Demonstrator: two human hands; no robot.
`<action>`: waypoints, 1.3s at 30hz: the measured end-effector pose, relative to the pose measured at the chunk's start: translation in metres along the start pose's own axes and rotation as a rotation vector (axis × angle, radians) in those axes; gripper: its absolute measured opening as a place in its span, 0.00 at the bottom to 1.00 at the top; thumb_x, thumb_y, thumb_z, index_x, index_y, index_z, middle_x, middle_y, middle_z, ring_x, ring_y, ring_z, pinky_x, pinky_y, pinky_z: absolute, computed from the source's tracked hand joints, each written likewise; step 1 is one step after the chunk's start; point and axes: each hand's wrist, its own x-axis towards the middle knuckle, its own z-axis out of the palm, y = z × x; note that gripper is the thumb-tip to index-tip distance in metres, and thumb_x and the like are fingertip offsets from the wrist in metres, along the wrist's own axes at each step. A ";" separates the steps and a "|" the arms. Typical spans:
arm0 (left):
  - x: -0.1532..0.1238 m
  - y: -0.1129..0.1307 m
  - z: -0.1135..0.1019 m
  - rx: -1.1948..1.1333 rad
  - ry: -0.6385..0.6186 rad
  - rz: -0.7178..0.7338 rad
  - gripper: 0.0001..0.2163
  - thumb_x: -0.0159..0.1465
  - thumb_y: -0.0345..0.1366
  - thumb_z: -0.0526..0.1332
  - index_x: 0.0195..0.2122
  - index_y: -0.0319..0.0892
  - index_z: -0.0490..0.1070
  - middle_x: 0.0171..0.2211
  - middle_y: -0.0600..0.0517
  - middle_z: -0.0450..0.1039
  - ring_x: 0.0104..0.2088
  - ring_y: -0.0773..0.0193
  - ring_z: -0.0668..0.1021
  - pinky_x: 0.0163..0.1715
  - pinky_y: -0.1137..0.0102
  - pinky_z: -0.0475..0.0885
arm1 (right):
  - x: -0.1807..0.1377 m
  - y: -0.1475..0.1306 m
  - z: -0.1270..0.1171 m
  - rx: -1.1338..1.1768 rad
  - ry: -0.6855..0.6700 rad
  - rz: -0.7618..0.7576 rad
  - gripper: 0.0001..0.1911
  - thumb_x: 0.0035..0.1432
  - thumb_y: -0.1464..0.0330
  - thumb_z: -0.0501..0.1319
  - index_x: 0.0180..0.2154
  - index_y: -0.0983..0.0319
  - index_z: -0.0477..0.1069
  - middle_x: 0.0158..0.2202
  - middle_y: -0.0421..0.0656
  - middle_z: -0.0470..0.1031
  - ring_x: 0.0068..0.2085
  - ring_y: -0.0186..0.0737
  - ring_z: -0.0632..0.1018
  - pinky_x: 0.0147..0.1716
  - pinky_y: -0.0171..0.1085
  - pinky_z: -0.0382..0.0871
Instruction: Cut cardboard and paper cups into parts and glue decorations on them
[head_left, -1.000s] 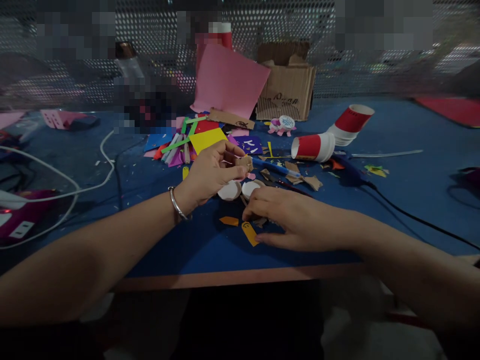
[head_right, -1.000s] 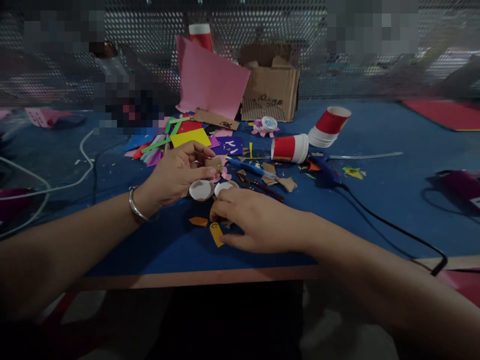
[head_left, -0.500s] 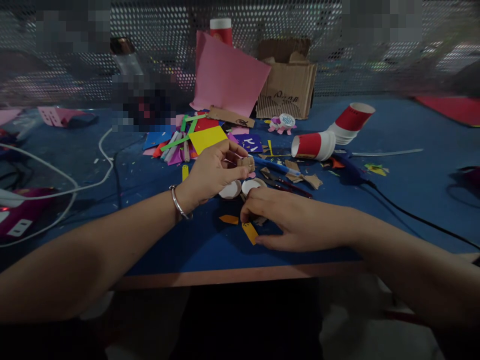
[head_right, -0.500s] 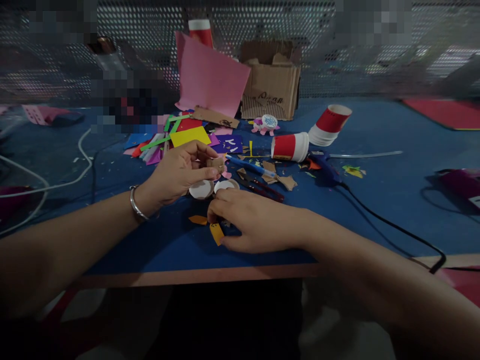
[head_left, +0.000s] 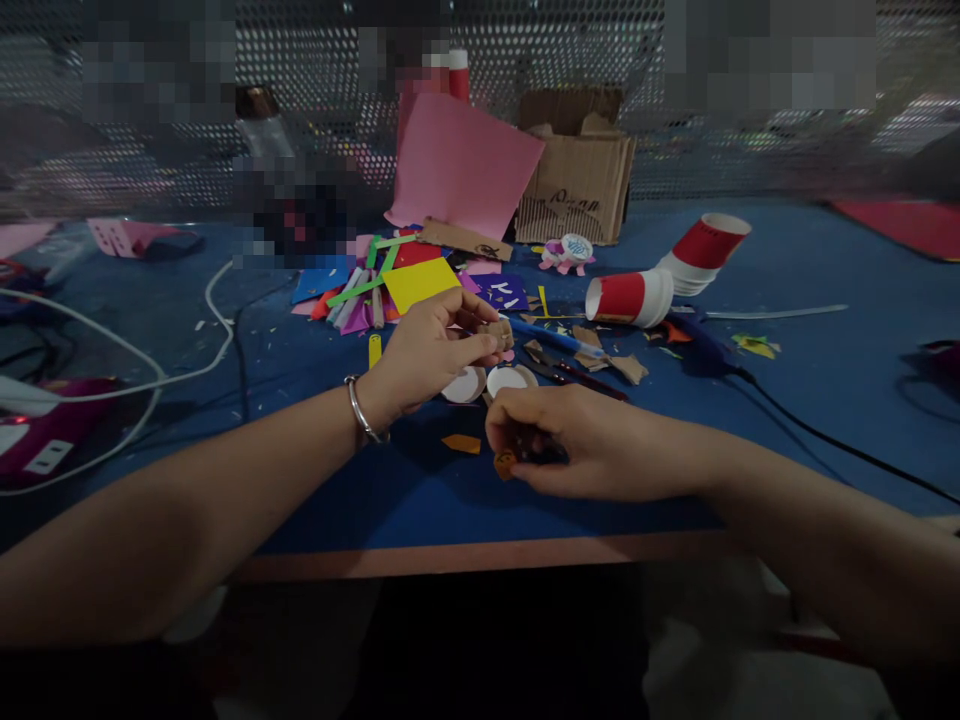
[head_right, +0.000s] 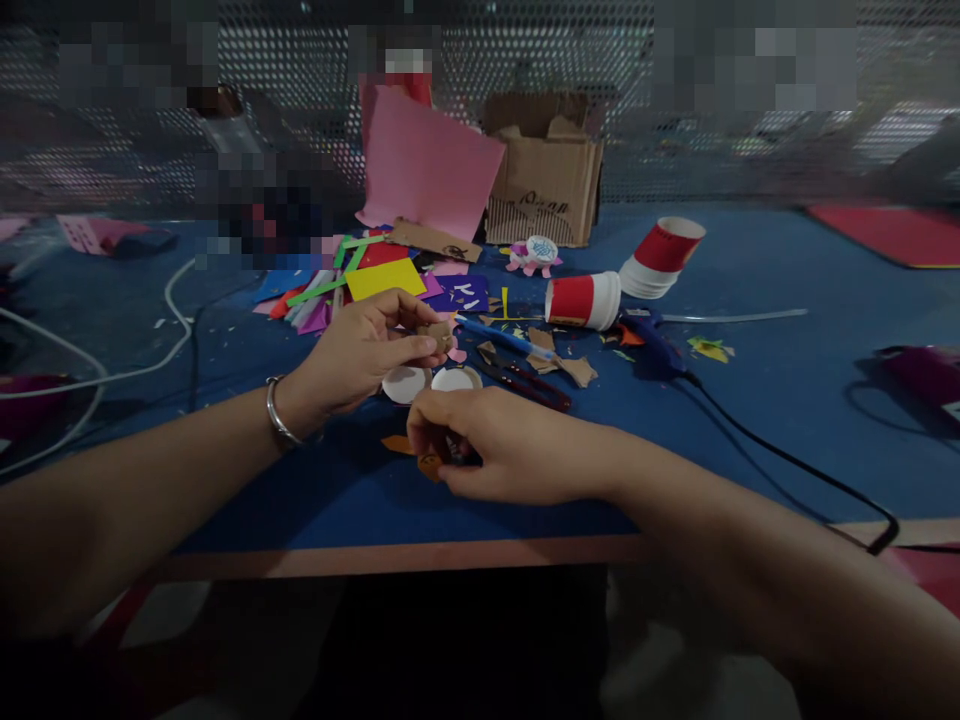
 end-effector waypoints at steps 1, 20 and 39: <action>-0.001 0.001 0.000 -0.003 0.004 -0.010 0.10 0.57 0.25 0.71 0.36 0.41 0.73 0.34 0.50 0.82 0.33 0.64 0.83 0.36 0.68 0.78 | -0.001 0.001 -0.001 0.025 0.023 -0.004 0.10 0.58 0.77 0.62 0.41 0.59 0.70 0.36 0.38 0.77 0.33 0.33 0.75 0.33 0.33 0.70; -0.017 0.013 0.011 -0.133 -0.035 -0.219 0.11 0.61 0.25 0.65 0.44 0.43 0.74 0.31 0.54 0.76 0.28 0.69 0.77 0.22 0.76 0.66 | 0.008 0.033 -0.017 0.628 0.822 0.169 0.11 0.53 0.68 0.74 0.33 0.60 0.73 0.27 0.38 0.75 0.26 0.31 0.73 0.25 0.33 0.67; -0.019 -0.002 0.016 -0.056 -0.155 -0.027 0.14 0.56 0.27 0.71 0.41 0.39 0.70 0.33 0.54 0.77 0.32 0.69 0.79 0.33 0.72 0.75 | 0.011 0.034 -0.013 0.697 0.769 0.193 0.09 0.52 0.70 0.72 0.32 0.61 0.73 0.25 0.36 0.72 0.24 0.28 0.70 0.24 0.31 0.63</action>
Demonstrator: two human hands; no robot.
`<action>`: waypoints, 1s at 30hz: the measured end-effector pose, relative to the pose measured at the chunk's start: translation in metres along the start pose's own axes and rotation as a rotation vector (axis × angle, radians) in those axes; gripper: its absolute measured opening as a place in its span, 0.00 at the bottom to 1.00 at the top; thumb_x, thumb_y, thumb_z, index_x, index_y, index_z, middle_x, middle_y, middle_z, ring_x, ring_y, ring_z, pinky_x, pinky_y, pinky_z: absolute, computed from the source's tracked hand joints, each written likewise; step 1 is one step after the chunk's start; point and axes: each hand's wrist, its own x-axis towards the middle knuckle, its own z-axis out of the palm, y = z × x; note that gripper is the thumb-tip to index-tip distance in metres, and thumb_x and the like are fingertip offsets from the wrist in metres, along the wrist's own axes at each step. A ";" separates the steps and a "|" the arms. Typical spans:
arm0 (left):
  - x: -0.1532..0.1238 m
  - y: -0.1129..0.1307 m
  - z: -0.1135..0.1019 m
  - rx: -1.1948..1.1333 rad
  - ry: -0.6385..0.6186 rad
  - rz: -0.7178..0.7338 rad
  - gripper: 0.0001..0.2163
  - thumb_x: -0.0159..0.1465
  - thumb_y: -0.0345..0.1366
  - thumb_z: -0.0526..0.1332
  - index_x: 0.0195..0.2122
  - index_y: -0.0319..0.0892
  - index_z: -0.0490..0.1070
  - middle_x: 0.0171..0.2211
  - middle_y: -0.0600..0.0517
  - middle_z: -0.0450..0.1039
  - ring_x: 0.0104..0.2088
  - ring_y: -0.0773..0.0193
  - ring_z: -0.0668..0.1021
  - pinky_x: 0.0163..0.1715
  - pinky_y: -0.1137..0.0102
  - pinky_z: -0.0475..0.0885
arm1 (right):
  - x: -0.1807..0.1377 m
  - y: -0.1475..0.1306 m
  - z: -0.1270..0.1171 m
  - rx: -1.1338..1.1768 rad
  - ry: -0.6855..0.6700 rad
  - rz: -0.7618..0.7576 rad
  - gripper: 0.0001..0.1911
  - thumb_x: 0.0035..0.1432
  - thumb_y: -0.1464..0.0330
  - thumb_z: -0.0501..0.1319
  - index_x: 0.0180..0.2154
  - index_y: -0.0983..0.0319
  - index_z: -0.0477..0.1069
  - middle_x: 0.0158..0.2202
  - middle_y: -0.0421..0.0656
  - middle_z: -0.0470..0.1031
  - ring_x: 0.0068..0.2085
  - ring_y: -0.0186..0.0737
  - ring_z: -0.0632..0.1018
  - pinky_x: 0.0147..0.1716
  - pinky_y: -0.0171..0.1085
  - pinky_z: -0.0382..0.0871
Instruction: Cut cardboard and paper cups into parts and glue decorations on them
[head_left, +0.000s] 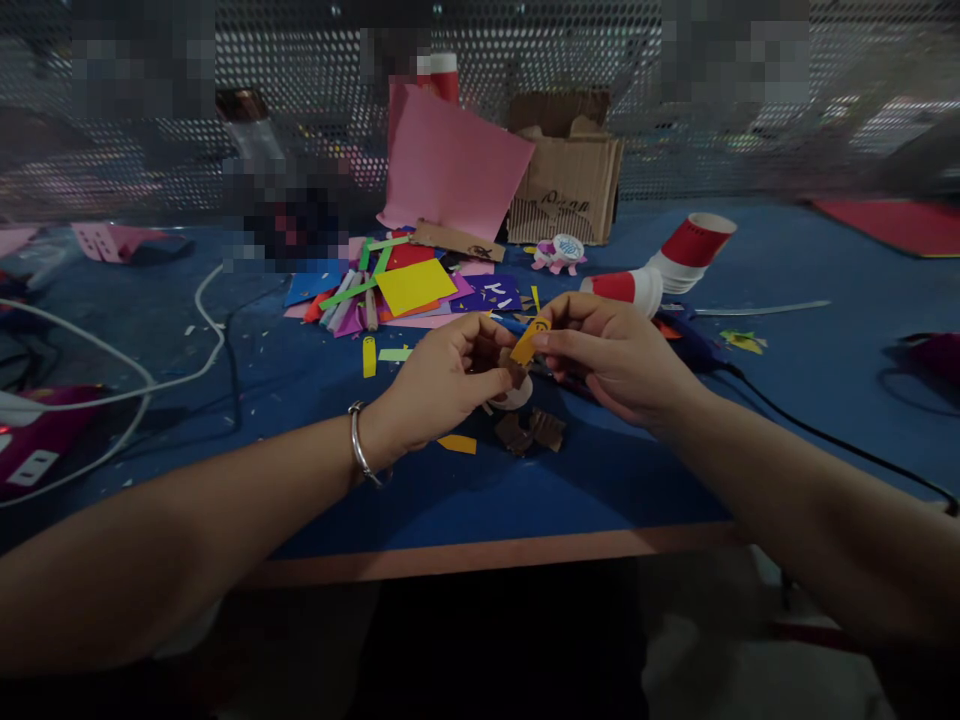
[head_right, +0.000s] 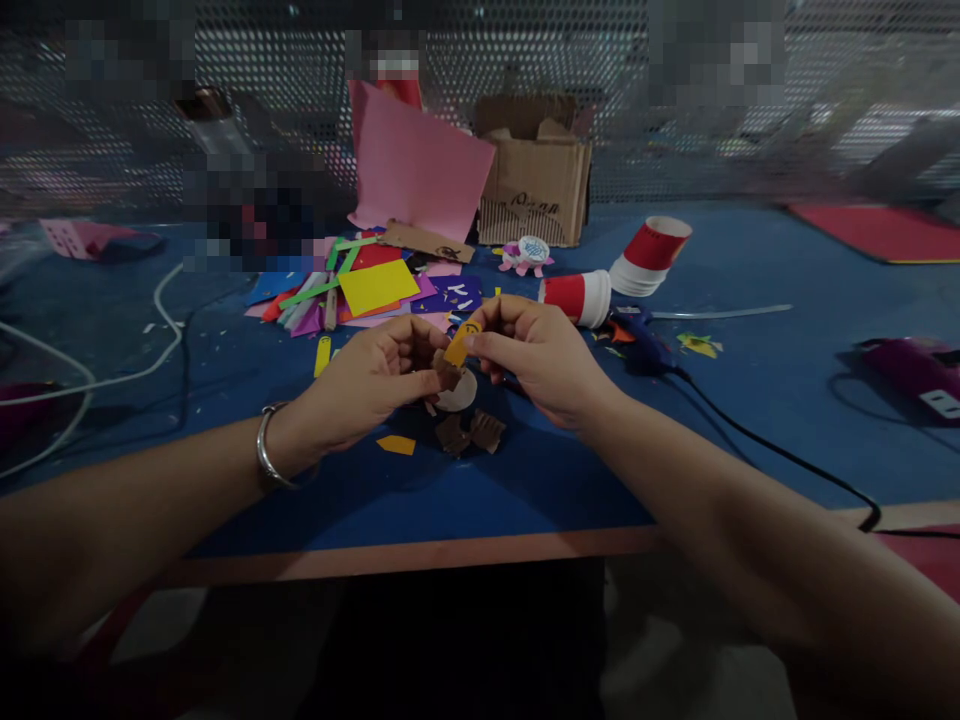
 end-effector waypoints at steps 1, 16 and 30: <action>0.000 0.000 0.000 -0.002 0.002 -0.005 0.14 0.56 0.27 0.71 0.40 0.39 0.70 0.33 0.54 0.77 0.32 0.69 0.79 0.33 0.72 0.75 | 0.000 0.000 0.000 0.000 -0.001 0.000 0.09 0.52 0.70 0.72 0.32 0.61 0.72 0.25 0.36 0.72 0.24 0.28 0.70 0.24 0.31 0.63; -0.001 0.003 0.002 -0.040 0.024 -0.056 0.13 0.53 0.24 0.70 0.38 0.39 0.70 0.32 0.56 0.75 0.29 0.71 0.78 0.31 0.73 0.74 | 0.000 0.000 0.003 -0.117 -0.024 -0.088 0.12 0.51 0.67 0.74 0.32 0.62 0.73 0.24 0.34 0.72 0.22 0.27 0.68 0.21 0.32 0.58; 0.001 0.001 -0.001 0.065 -0.011 0.025 0.07 0.63 0.30 0.67 0.38 0.40 0.69 0.30 0.54 0.75 0.28 0.69 0.78 0.28 0.73 0.74 | -0.001 -0.001 0.002 -0.198 -0.033 -0.118 0.13 0.51 0.64 0.75 0.31 0.61 0.73 0.26 0.37 0.73 0.24 0.30 0.68 0.22 0.33 0.60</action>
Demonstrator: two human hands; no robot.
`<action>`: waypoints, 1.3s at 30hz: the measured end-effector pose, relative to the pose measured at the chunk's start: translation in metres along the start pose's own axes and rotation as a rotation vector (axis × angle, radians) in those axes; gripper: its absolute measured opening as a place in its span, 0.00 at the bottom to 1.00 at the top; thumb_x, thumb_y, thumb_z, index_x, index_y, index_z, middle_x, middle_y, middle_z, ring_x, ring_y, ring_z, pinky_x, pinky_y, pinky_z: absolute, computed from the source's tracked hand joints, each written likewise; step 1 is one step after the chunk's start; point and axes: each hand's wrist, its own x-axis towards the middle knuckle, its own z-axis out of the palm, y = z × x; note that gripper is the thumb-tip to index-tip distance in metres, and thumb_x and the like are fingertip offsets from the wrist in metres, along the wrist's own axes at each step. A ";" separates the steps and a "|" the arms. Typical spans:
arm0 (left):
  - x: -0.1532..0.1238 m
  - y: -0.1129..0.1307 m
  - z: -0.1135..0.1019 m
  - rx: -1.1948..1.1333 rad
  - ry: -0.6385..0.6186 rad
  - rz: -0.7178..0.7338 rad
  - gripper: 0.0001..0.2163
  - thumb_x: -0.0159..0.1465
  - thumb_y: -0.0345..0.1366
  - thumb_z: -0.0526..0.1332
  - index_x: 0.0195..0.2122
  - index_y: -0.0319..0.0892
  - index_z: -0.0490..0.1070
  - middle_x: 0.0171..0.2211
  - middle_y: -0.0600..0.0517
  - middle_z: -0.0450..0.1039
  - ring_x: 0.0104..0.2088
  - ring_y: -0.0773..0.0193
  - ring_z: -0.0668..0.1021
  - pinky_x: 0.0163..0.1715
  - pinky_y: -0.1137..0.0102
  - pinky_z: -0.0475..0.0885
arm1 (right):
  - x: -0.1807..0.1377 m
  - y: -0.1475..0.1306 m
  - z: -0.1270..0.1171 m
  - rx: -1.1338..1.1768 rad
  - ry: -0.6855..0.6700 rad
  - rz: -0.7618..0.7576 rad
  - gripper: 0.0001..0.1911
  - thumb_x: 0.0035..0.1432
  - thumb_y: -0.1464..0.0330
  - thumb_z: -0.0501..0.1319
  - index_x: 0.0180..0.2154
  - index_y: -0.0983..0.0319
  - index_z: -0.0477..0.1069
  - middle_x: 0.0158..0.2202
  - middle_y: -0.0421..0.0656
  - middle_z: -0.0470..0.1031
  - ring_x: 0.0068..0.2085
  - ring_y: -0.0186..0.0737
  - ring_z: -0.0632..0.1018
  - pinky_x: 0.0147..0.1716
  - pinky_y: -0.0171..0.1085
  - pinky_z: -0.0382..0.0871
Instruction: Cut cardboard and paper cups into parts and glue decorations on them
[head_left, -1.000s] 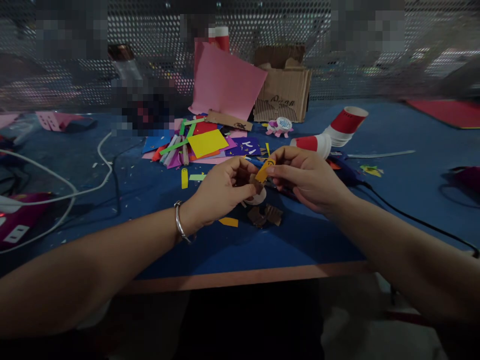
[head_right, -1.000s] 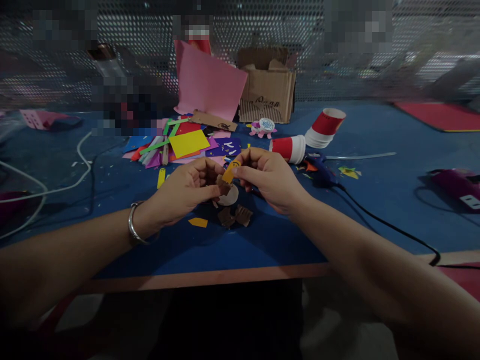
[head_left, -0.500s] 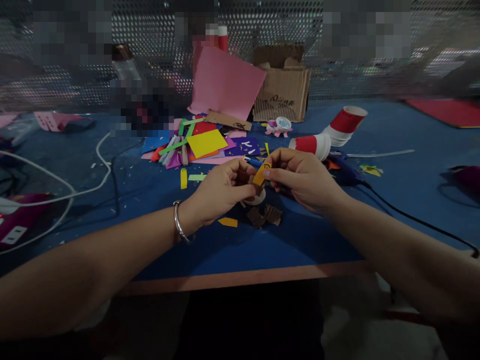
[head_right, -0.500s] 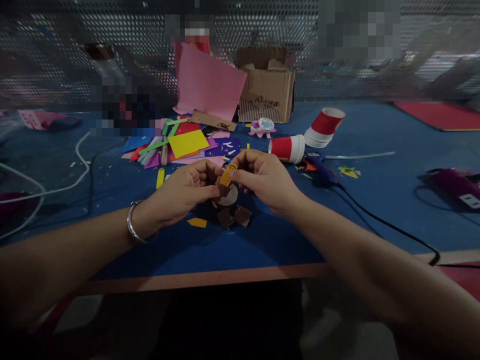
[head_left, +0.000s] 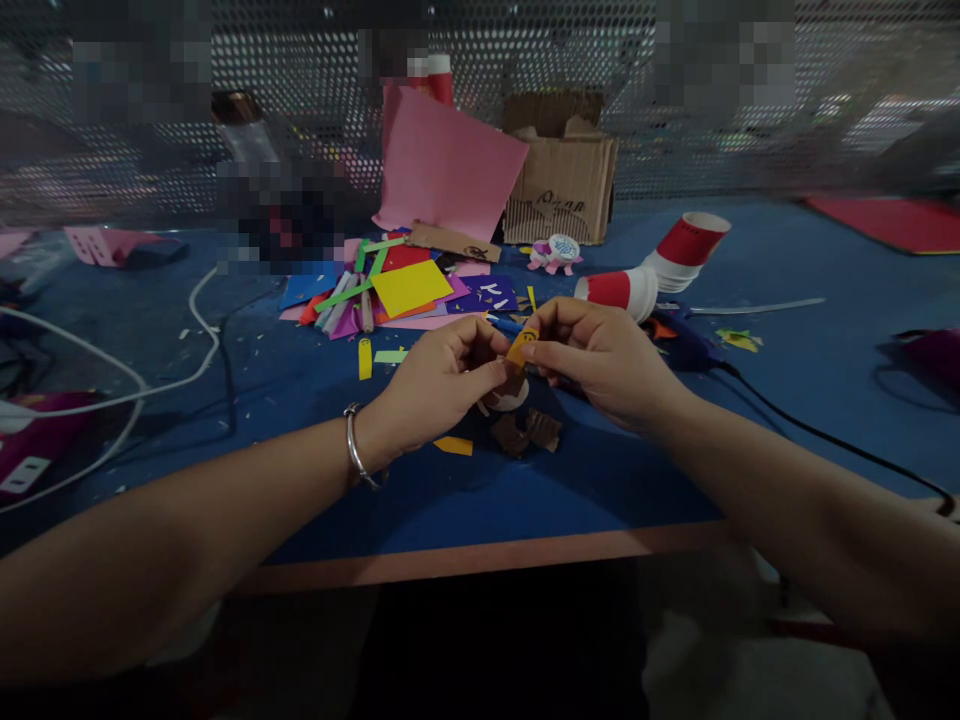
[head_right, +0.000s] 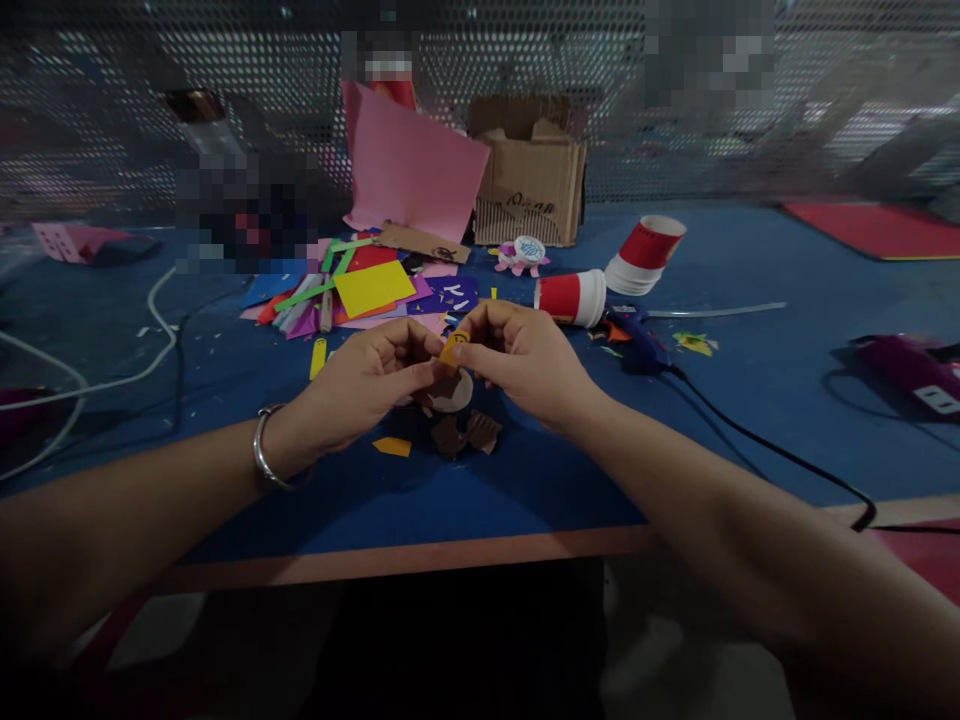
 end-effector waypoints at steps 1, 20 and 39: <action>0.000 -0.001 -0.001 0.031 -0.004 0.029 0.07 0.62 0.31 0.68 0.38 0.41 0.70 0.31 0.54 0.75 0.28 0.68 0.78 0.29 0.72 0.75 | 0.000 -0.001 0.000 -0.002 -0.002 0.001 0.14 0.51 0.63 0.76 0.31 0.61 0.73 0.26 0.37 0.73 0.25 0.30 0.69 0.23 0.33 0.61; -0.005 0.001 -0.002 0.245 0.048 0.188 0.13 0.63 0.34 0.68 0.46 0.44 0.67 0.38 0.51 0.73 0.36 0.64 0.77 0.30 0.72 0.71 | -0.002 -0.002 0.000 -0.012 -0.081 -0.032 0.15 0.49 0.64 0.78 0.32 0.61 0.75 0.29 0.38 0.75 0.29 0.34 0.72 0.31 0.37 0.68; 0.000 0.006 -0.007 0.087 0.113 0.074 0.10 0.60 0.34 0.71 0.38 0.42 0.71 0.31 0.54 0.73 0.25 0.71 0.72 0.21 0.75 0.66 | -0.003 -0.002 -0.002 0.029 -0.061 0.009 0.20 0.47 0.63 0.79 0.37 0.60 0.74 0.32 0.40 0.78 0.31 0.35 0.76 0.28 0.35 0.69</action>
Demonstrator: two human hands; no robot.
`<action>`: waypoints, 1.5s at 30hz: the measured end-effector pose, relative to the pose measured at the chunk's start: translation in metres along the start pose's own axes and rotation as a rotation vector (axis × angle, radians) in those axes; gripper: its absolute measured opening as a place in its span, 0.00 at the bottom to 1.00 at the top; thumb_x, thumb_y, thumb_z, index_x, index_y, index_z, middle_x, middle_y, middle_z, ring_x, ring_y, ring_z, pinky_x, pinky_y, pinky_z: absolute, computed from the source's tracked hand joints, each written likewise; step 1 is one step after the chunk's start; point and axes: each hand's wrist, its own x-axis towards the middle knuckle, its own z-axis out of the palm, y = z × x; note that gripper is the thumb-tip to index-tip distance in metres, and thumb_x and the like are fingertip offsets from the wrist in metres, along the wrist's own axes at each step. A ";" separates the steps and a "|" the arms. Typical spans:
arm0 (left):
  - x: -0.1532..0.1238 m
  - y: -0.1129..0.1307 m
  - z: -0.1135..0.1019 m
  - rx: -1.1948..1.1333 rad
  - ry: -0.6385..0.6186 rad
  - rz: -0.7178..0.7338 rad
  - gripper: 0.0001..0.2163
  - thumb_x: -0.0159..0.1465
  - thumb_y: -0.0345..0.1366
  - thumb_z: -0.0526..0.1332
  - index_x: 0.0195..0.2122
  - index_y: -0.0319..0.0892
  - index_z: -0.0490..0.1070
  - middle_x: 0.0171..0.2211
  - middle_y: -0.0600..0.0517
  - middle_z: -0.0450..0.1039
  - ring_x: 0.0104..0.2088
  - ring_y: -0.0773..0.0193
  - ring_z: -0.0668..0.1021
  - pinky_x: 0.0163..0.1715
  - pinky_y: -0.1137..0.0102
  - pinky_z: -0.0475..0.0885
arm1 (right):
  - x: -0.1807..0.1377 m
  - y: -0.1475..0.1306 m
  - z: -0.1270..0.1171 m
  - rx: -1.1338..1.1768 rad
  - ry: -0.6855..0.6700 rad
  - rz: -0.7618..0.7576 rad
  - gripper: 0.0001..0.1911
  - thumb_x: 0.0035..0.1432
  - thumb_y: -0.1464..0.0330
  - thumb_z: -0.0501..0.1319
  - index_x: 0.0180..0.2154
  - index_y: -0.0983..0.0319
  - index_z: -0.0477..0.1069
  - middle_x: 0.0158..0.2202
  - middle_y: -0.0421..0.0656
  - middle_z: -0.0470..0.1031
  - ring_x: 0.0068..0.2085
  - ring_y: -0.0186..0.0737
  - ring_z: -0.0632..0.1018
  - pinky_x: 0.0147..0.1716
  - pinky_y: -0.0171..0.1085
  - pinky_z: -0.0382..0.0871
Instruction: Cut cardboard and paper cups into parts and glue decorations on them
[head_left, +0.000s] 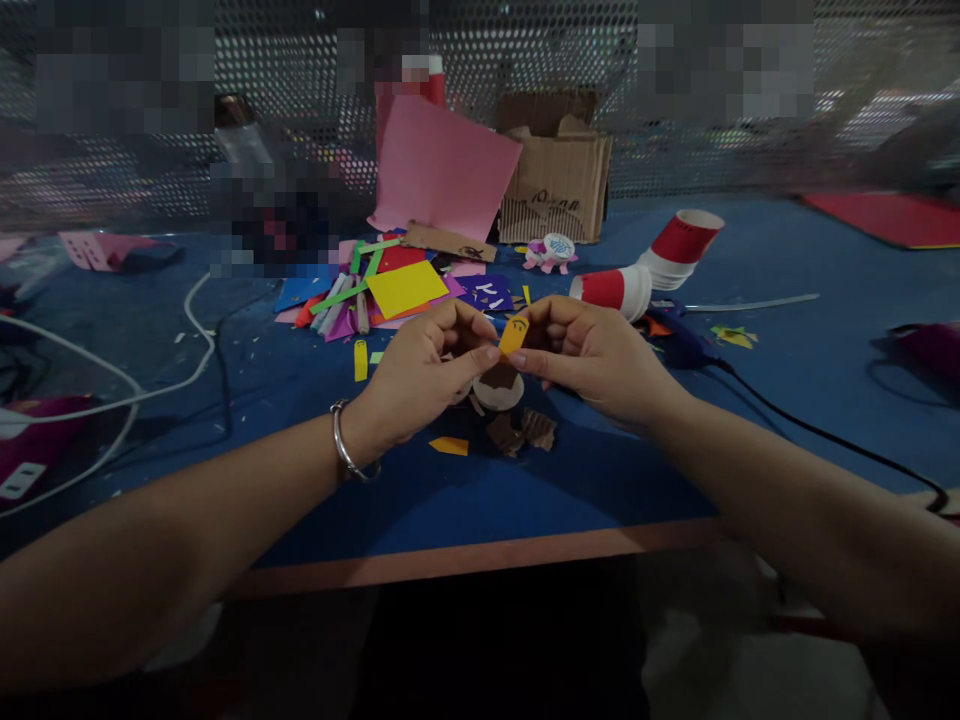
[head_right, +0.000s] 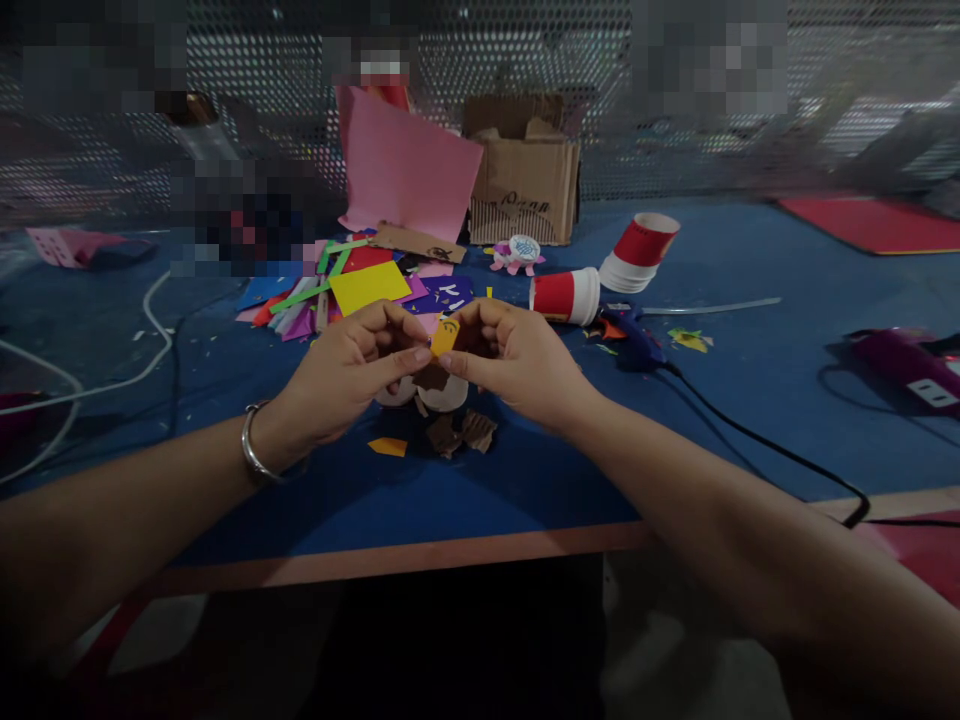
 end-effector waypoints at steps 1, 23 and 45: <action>0.000 -0.001 0.000 0.004 0.032 0.030 0.09 0.60 0.34 0.71 0.38 0.42 0.72 0.32 0.53 0.74 0.26 0.70 0.74 0.22 0.75 0.67 | 0.000 0.000 0.000 0.007 0.010 0.007 0.20 0.47 0.63 0.80 0.38 0.60 0.74 0.32 0.40 0.78 0.32 0.35 0.76 0.28 0.34 0.69; -0.003 -0.006 0.009 -0.366 0.032 -0.025 0.21 0.53 0.35 0.79 0.47 0.42 0.79 0.41 0.51 0.81 0.43 0.64 0.82 0.48 0.67 0.77 | -0.006 0.004 0.005 -0.405 0.137 -0.306 0.08 0.56 0.66 0.71 0.35 0.59 0.73 0.30 0.38 0.74 0.28 0.34 0.71 0.29 0.38 0.65; 0.007 -0.010 -0.006 -0.365 0.053 -0.060 0.26 0.44 0.29 0.82 0.44 0.40 0.76 0.39 0.54 0.80 0.40 0.66 0.82 0.48 0.66 0.78 | 0.006 -0.008 -0.135 -1.201 0.371 0.173 0.05 0.58 0.70 0.68 0.38 0.61 0.76 0.34 0.44 0.79 0.34 0.40 0.76 0.38 0.40 0.65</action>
